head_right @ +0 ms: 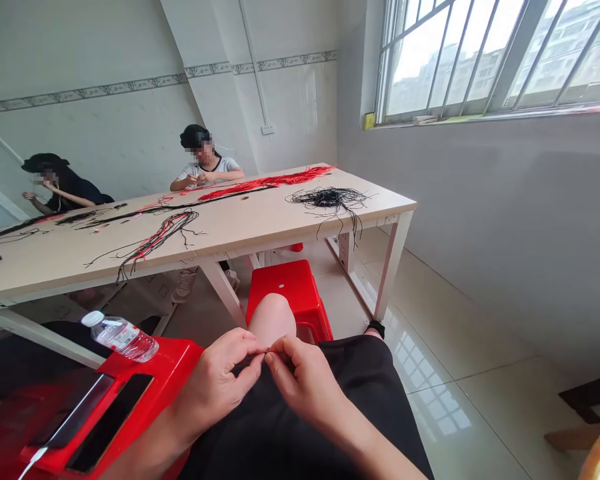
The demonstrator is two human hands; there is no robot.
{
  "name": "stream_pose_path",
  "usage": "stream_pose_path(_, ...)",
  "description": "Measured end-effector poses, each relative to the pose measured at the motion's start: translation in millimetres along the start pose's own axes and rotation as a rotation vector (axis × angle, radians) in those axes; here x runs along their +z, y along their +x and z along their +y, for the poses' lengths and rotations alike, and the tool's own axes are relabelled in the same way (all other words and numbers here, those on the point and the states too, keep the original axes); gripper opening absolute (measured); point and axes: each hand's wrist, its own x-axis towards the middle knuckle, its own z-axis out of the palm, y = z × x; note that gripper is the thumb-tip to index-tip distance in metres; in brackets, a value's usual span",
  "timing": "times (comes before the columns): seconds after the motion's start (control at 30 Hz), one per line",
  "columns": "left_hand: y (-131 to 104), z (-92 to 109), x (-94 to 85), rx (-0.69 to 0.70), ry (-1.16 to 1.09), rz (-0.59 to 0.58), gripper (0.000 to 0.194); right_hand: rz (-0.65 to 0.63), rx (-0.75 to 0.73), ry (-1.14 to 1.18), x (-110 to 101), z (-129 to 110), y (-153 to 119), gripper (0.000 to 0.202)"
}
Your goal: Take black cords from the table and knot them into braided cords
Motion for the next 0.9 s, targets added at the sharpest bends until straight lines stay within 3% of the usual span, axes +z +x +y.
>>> stream_pose_path(0.3,-12,-4,7.3,-0.114,0.072,-0.137,0.012,-0.094,0.014,-0.068,11,2,-4,0.012)
stream_pose_path(0.5,-21,-5,13.6,-0.225,0.033,-0.192,0.013,-0.055,-0.024,-0.081,18,10,-9,0.011)
stream_pose_path(0.9,-25,5,13.4,-0.567,-0.399,-0.368,0.010,-0.145,0.031,0.017,7,16,-19,0.007)
